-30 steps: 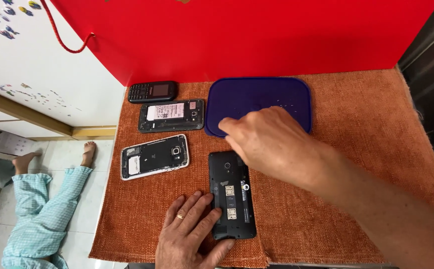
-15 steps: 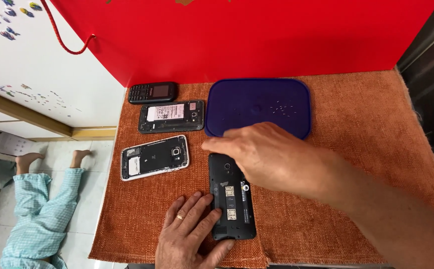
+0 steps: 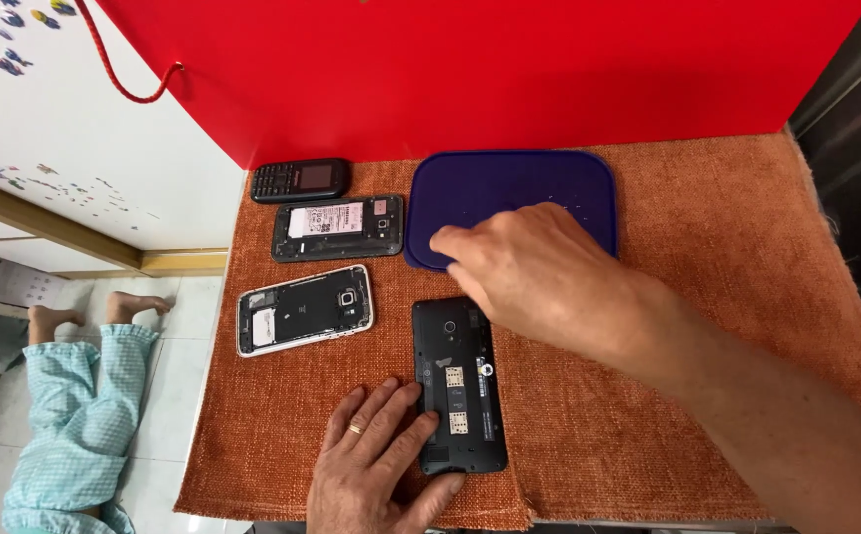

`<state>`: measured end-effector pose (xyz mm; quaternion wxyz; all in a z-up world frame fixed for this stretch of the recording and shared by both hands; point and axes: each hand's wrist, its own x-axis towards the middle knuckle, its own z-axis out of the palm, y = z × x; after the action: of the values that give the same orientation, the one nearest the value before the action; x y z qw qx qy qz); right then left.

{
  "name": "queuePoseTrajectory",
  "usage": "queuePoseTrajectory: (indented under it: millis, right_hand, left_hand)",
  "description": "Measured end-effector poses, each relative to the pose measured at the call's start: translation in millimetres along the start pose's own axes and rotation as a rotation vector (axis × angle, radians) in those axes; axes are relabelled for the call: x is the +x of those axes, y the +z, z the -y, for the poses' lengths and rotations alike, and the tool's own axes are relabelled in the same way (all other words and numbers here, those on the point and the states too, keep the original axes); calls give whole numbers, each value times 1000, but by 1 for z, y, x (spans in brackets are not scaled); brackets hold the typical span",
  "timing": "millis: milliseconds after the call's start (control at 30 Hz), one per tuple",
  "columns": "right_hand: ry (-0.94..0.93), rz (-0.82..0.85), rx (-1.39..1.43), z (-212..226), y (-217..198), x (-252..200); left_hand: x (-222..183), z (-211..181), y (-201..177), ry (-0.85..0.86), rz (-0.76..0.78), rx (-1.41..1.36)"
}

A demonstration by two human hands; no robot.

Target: The person is disassembling a mobile phone by removing small screws with a precision screwdriver and prying the components apart.

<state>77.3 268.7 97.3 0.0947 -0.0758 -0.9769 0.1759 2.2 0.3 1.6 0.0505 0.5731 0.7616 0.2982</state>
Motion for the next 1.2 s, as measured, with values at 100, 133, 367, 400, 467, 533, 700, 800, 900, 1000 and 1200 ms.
queuePoseTrajectory:
  millis: [100,133,367,400,467,533,700,800,900,1000,1200]
  right_hand:
    - [-4,99,194,13,-14,-3]
    - [-3,101,194,15,-14,-3]
    - [-14,44,83,7,-8,-1]
    - [-3,63,134,10,-11,-1]
    - [-47,86,169,15,-10,-3]
    - [-87,109,208,14,-7,-2]
    - [-55,-3,67,3,-6,0]
    - [-4,138,202,21,-22,-4]
    - [-27,68,77,8,-1,-2]
    - [-64,-18,52,5,-5,-1]
    - [-36,218,174,23,-11,-4]
  left_hand:
    - [0,3,0,45,-4,5]
    - [0,2,0,44,-3,4]
    - [1,0,-2,44,-19,2]
    - [1,0,-1,51,-17,7]
    - [2,1,-2,62,-13,5]
    - [1,2,-1,74,-6,2]
    - [1,2,-1,68,-13,9]
    - [1,3,-1,71,-9,9]
    - [1,2,1,49,-12,10]
    - [1,1,0,41,-8,10]
    - [1,3,0,62,-21,-10]
